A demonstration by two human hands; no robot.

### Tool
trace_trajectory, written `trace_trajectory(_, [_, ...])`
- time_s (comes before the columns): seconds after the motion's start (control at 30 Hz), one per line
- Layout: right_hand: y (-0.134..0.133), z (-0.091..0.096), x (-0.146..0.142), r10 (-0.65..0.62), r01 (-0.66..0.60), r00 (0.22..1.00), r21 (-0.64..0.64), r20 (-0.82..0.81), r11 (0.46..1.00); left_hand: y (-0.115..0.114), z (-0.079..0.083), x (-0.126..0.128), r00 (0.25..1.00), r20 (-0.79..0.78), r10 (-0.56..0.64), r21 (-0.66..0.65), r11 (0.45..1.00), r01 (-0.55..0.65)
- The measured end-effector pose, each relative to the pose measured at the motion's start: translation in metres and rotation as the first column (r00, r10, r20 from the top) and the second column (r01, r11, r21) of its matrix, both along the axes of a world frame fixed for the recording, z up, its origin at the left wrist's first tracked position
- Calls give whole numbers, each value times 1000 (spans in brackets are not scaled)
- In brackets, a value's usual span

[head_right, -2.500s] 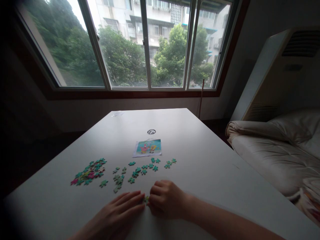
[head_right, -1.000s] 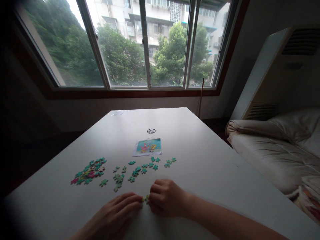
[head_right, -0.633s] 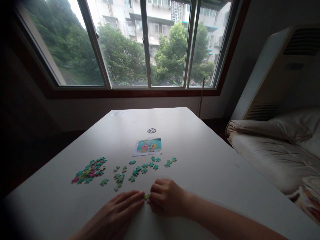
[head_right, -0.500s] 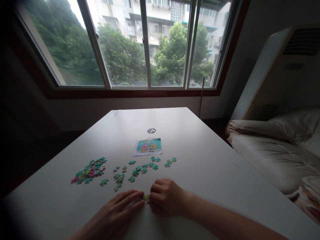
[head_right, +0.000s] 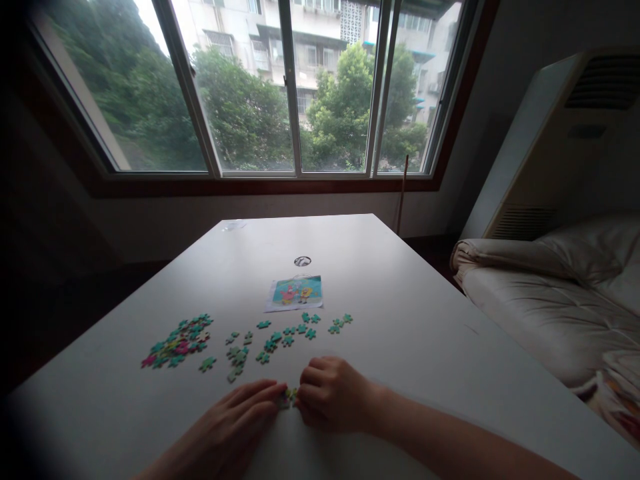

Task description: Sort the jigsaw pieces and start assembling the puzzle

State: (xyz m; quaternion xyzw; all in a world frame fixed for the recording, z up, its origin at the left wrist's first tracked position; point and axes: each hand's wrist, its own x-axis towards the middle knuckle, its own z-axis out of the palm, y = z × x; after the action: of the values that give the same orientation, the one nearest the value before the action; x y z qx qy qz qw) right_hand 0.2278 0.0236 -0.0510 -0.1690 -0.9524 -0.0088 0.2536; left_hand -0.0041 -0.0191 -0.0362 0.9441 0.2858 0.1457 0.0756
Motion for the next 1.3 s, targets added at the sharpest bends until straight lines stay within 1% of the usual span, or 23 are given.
trace_trajectory(0.13, [1,-1,0,1,-1,1000,-4,6,1000,0,0,1,999,19,-31,2,1000,31])
trace_trajectory(0.3, [3,-3,2,-2,2,1000,-10,5,1000,1,0,2,999,45,-7,-7,1000,7])
trace_trajectory(0.47, [1,-3,2,7,-8,1000,-47,-22,999,1,2,3,996,89,-21,-3,1000,21])
trace_trajectory(0.63, [2,-3,3,26,-32,998,-106,-55,994,1,2,1,998,53,-24,21,1000,23])
trace_trajectory(0.77, [3,-1,4,30,-36,998,-111,-54,993,1,0,1,999,45,-20,28,999,19])
trace_trajectory(0.83, [3,0,4,10,-18,998,-119,-64,993,1,-1,0,999,48,-11,38,999,10])
trace_trajectory(0.97, [4,0,4,-51,28,992,-188,-118,982,0,-7,-2,994,90,61,109,991,-71])
trace_trajectory(1.03, [5,-1,3,-52,22,990,-223,-129,975,1,-10,-3,988,126,88,102,990,-101])
trace_trajectory(1.1, [6,-1,3,-24,-7,992,-246,-121,969,3,-14,-3,980,157,120,43,991,-129])
trace_trajectory(1.17, [7,-1,3,9,-36,994,-264,-106,964,4,-15,1,969,166,185,-30,983,-182])
trace_trajectory(1.23, [8,-1,4,22,-50,994,-282,-103,958,6,-14,7,955,147,258,-92,965,-246])
trace_trajectory(1.3, [8,-2,4,20,-52,994,-300,-107,953,8,-9,17,945,118,306,-131,948,-290])
